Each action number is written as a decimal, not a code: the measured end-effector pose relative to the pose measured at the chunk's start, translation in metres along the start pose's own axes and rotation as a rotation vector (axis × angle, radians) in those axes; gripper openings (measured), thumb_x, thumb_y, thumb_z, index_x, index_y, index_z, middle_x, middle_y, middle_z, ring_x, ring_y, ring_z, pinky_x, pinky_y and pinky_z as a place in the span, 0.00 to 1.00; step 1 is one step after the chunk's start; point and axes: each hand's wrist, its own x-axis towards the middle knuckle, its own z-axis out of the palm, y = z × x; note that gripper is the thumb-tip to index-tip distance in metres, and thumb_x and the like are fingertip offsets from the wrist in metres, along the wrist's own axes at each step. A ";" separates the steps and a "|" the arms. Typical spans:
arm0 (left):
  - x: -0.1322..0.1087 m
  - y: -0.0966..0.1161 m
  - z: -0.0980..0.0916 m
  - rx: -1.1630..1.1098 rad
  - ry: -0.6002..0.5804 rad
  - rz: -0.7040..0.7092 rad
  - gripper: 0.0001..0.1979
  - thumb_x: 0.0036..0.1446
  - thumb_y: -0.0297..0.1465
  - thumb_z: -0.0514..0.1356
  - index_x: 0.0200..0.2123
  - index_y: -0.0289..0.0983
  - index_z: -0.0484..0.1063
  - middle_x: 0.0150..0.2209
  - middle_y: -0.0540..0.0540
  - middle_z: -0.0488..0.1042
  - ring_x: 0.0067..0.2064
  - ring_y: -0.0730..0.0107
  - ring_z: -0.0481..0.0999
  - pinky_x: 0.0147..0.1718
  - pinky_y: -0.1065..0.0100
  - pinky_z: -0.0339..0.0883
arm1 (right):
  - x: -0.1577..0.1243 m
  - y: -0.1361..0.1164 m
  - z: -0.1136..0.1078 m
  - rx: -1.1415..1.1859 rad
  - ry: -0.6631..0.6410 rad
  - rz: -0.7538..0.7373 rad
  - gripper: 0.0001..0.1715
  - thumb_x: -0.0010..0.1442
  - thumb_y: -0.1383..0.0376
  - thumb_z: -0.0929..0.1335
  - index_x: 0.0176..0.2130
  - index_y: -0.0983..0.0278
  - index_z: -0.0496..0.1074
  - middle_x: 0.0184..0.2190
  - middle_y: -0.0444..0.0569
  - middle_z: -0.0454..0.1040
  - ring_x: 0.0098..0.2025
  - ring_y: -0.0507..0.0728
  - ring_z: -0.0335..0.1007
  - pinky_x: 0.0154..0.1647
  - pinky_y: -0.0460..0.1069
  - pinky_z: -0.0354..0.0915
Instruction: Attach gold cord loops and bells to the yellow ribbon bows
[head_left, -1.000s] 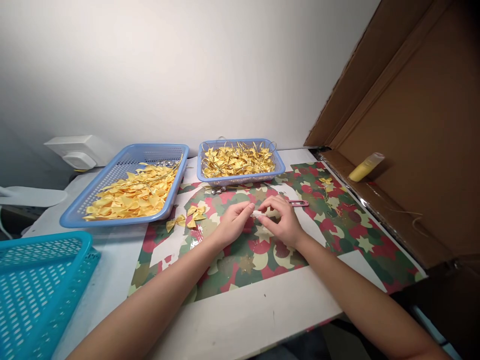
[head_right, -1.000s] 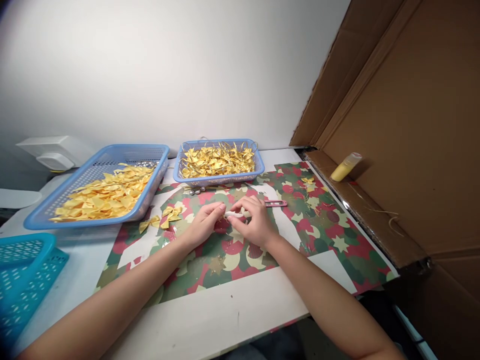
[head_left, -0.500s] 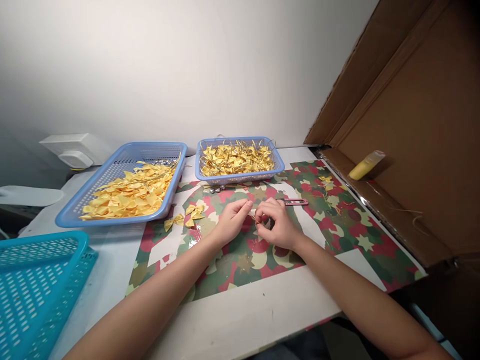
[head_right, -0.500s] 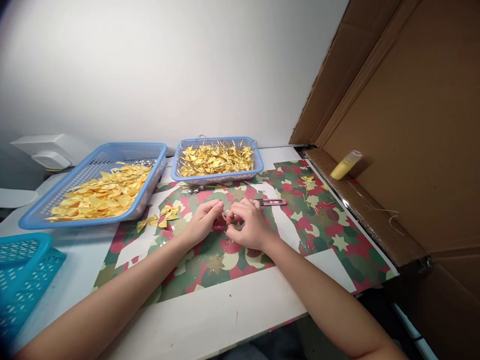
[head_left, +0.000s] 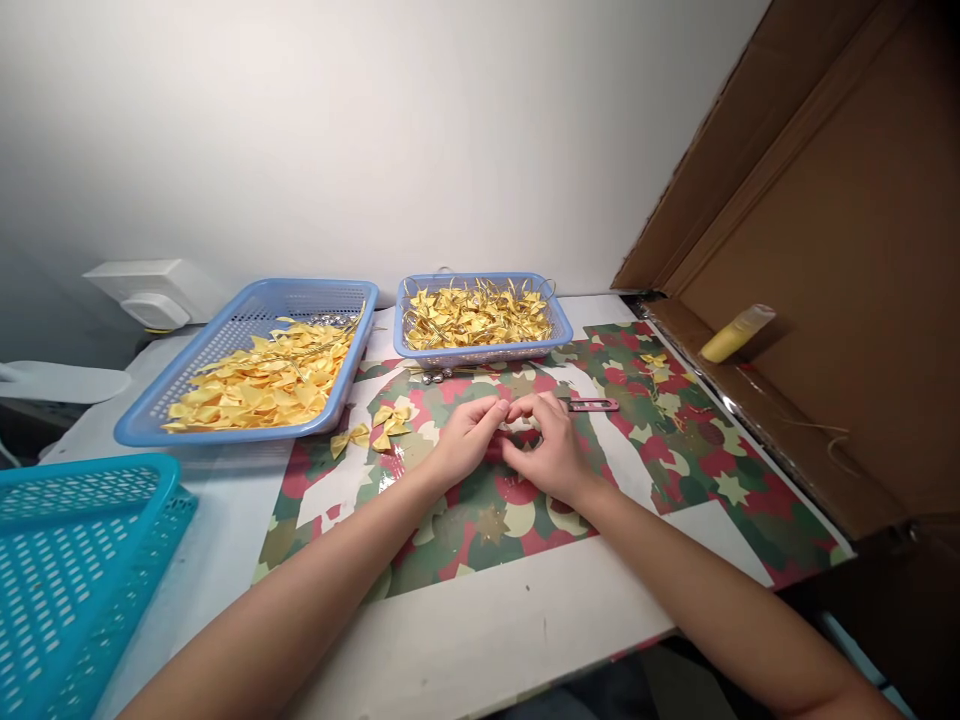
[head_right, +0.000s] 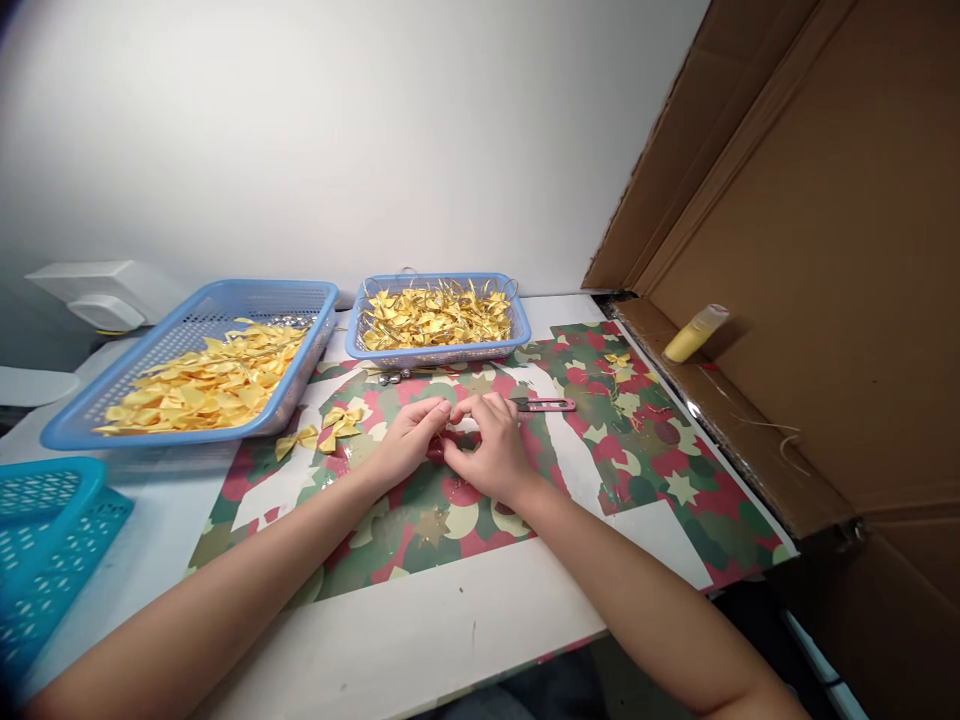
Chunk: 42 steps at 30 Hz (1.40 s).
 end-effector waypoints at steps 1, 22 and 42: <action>0.000 0.000 0.000 -0.001 -0.005 -0.001 0.20 0.60 0.46 0.53 0.24 0.37 0.59 0.22 0.55 0.53 0.23 0.76 0.53 0.20 0.73 0.50 | 0.000 0.000 0.002 -0.003 0.017 0.019 0.10 0.51 0.69 0.68 0.33 0.58 0.63 0.31 0.45 0.73 0.36 0.59 0.67 0.41 0.54 0.60; 0.004 -0.005 -0.001 -0.009 0.011 0.027 0.21 0.60 0.45 0.53 0.21 0.37 0.61 0.20 0.54 0.56 0.23 0.75 0.55 0.22 0.72 0.53 | 0.001 0.002 -0.001 -0.003 -0.092 0.040 0.11 0.47 0.72 0.66 0.31 0.58 0.61 0.28 0.42 0.71 0.34 0.57 0.66 0.42 0.54 0.57; 0.004 -0.004 -0.001 -0.037 0.040 0.031 0.21 0.59 0.45 0.54 0.21 0.37 0.59 0.21 0.55 0.53 0.23 0.76 0.52 0.20 0.73 0.50 | 0.000 -0.001 0.002 -0.153 -0.050 0.016 0.09 0.49 0.68 0.69 0.28 0.61 0.62 0.26 0.40 0.71 0.34 0.56 0.65 0.42 0.53 0.51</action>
